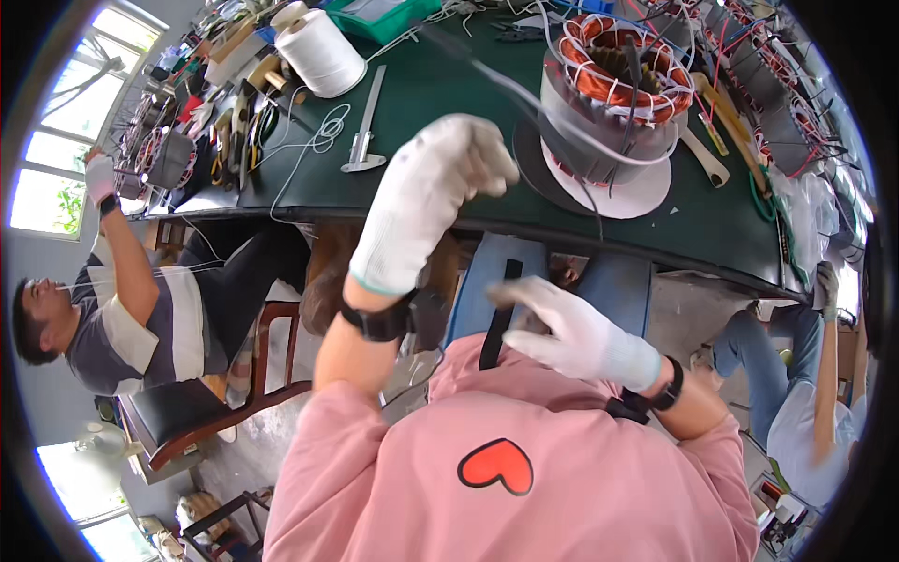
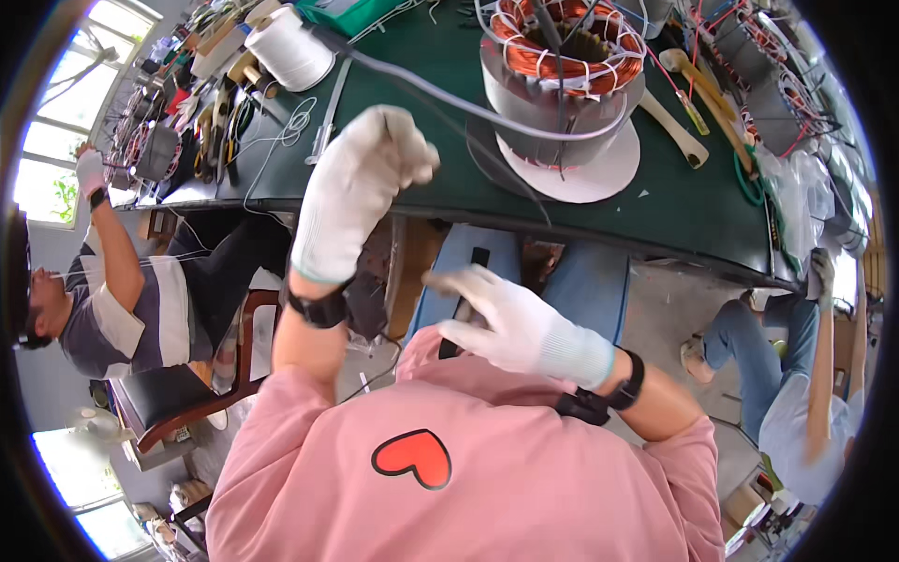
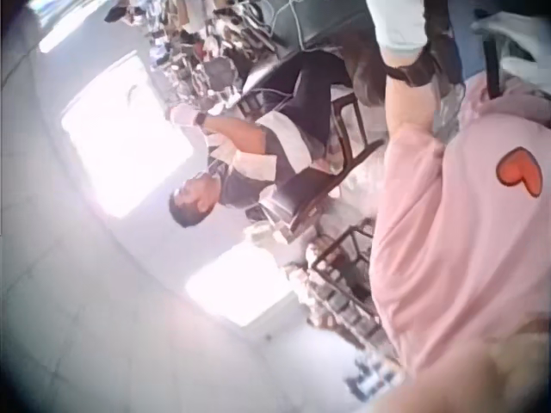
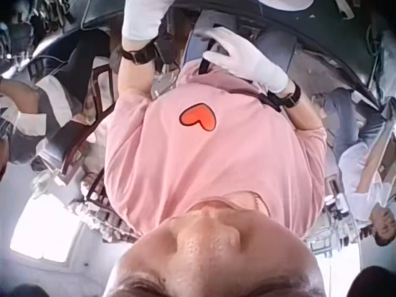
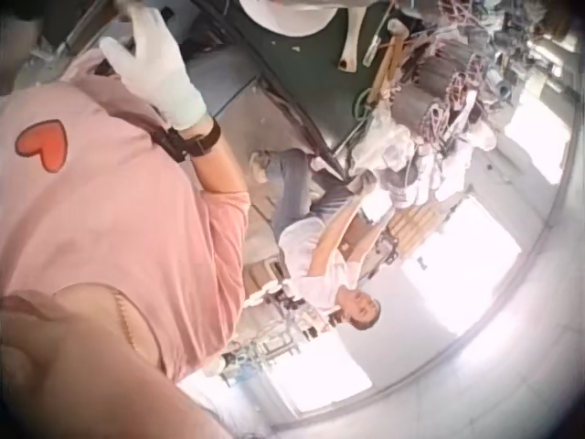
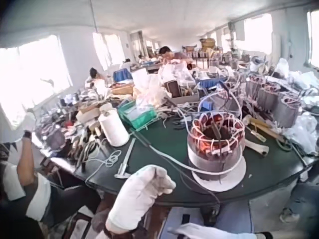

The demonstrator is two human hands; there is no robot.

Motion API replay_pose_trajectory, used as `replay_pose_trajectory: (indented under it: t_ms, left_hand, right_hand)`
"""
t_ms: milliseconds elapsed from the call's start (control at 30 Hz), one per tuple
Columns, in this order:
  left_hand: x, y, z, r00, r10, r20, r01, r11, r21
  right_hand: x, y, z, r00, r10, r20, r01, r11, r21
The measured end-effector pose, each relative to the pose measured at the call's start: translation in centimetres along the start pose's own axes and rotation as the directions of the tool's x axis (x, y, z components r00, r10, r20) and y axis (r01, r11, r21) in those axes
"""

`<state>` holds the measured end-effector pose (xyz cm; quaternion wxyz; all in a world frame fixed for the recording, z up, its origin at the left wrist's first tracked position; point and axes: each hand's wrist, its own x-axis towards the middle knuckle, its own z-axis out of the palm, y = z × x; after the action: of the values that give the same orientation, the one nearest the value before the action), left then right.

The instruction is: Assembling and inspecting electric motor stators by inserting metal components, using a wooden mallet to seat them, and securing wiring with string.

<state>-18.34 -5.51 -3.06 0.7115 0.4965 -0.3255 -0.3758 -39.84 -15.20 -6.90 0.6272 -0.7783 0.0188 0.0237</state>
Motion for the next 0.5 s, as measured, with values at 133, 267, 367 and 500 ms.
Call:
replay_pose_trajectory:
  t_ms: [133,267,367,500]
  left_hand:
    - [0.4,-2.0,0.0,0.921,-0.118,-0.372,-0.139,0.791,-0.596]
    - [-0.5,-2.1,0.3,0.898,0.018,-0.439,-0.177,0.93,-0.323]
    - [-1.2,-1.8,1.3,0.637,0.664,-0.392,-0.229,0.648,0.726]
    - [-0.2,-0.3,0.3,0.619,0.777,-0.115,-0.186,0.288,0.939]
  right_hand:
    - [2.8,-1.7,4.2,0.983,0.14,0.118,-0.174,0.917,0.358]
    - [3.4,-2.1,6.5,0.989,0.133,-0.058,-0.142,0.965,-0.219]
    - [3.1,-2.6,8.9,0.986,0.168,-0.002,-0.165,0.969,0.182]
    - [3.7,-1.0,10.0,0.985,0.171,-0.036,-0.161,0.967,0.197]
